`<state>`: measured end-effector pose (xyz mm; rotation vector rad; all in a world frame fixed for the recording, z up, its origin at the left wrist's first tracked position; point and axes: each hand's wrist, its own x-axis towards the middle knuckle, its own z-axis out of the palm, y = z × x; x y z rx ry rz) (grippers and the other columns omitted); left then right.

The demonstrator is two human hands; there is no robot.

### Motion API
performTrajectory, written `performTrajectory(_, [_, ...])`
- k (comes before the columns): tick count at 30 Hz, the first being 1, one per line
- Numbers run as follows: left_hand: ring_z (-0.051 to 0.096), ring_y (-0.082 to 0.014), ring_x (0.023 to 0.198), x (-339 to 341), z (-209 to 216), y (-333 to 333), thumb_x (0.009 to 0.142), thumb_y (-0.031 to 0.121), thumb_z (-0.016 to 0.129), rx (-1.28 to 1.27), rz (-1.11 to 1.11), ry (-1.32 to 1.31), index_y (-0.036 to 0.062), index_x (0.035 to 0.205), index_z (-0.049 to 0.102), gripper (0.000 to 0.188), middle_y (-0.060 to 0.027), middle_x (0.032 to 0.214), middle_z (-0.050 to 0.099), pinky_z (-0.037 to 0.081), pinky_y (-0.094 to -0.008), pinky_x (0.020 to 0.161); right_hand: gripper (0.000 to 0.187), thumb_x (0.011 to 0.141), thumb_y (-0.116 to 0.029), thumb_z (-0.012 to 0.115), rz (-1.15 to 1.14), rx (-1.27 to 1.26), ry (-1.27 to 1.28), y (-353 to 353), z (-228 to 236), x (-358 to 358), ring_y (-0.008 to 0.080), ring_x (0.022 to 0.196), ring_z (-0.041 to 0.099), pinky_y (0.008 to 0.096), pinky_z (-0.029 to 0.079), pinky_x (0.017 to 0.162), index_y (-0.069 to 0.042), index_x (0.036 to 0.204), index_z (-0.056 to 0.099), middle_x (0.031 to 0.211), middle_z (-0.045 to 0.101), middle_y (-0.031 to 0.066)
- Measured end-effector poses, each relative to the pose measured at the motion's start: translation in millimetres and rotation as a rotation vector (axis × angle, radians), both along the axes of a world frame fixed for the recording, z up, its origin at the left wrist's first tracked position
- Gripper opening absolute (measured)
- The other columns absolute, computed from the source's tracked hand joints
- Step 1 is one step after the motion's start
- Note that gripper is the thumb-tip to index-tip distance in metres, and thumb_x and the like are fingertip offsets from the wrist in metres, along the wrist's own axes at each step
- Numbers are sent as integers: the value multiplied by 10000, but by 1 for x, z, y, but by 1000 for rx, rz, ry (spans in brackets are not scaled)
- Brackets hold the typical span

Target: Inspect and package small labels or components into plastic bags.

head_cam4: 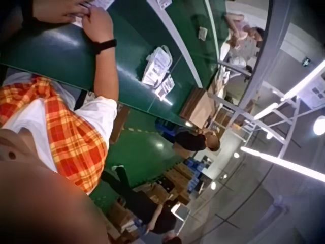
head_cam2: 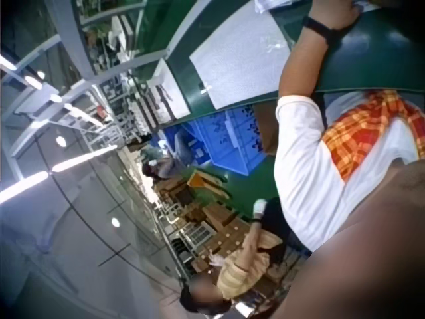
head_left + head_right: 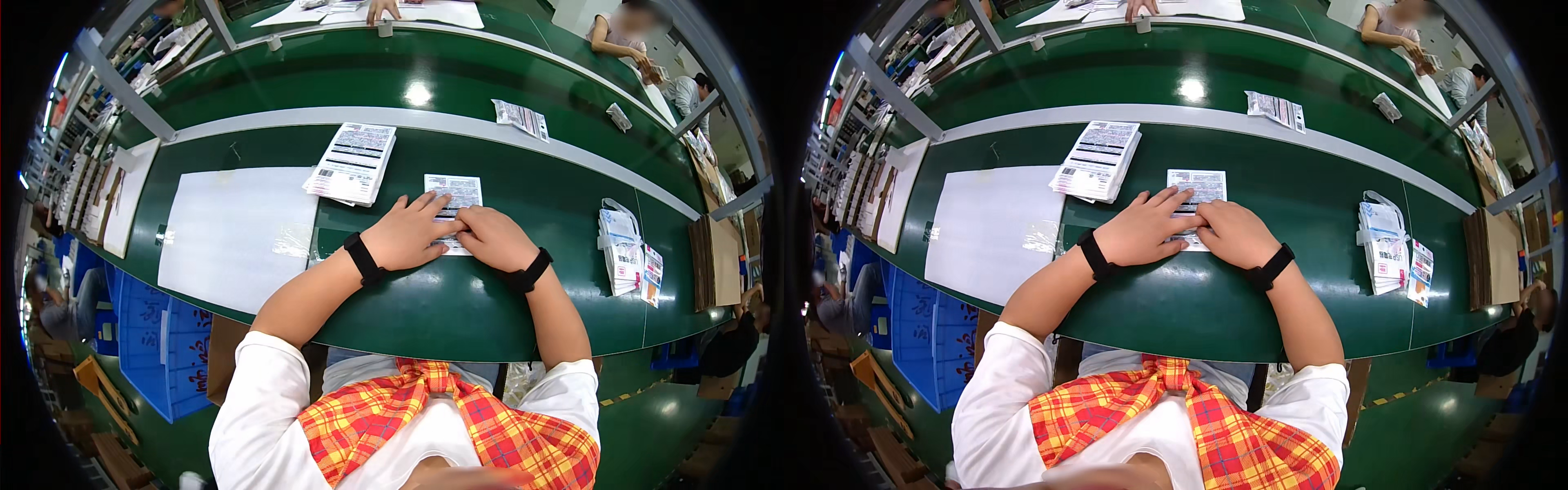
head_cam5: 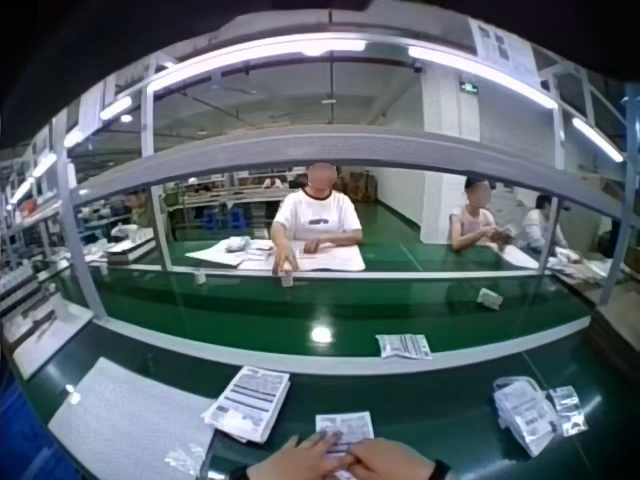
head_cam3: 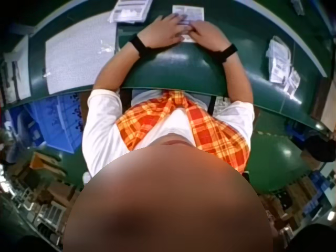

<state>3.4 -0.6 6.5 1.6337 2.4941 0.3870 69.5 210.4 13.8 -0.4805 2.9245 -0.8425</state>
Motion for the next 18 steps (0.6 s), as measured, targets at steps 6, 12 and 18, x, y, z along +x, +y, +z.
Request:
performTrajectory(6, [311, -416, 1443, 0, -2, 0, 948, 355, 599, -1, 4, 5, 245, 1448, 452, 533, -211, 1549, 343, 329, -668, 1068, 135, 887, -164, 589, -2, -2, -1, -1, 2, 0, 354, 894, 600, 452, 479, 793, -36, 918, 558, 904, 622, 156])
performTrajectory(12, [309, -417, 1444, 0, -1, 0, 949, 360, 598, 2, 3, -5, 252, 1445, 460, 526, -211, 1551, 340, 326, -668, 1070, 136, 884, -163, 591, -3, -9, -9, -1, 2, 0, 355, 895, 601, 453, 480, 794, -36, 925, 563, 909, 624, 158])
performTrajectory(18, [314, -420, 1441, -1, -2, -1, 951, 365, 593, 11, 0, 1, 255, 1442, 465, 519, -212, 1552, 341, 328, -665, 1068, 139, 882, -162, 593, 8, -3, 0, 0, 1, 0, 356, 898, 601, 454, 479, 798, -33, 927, 564, 909, 624, 159])
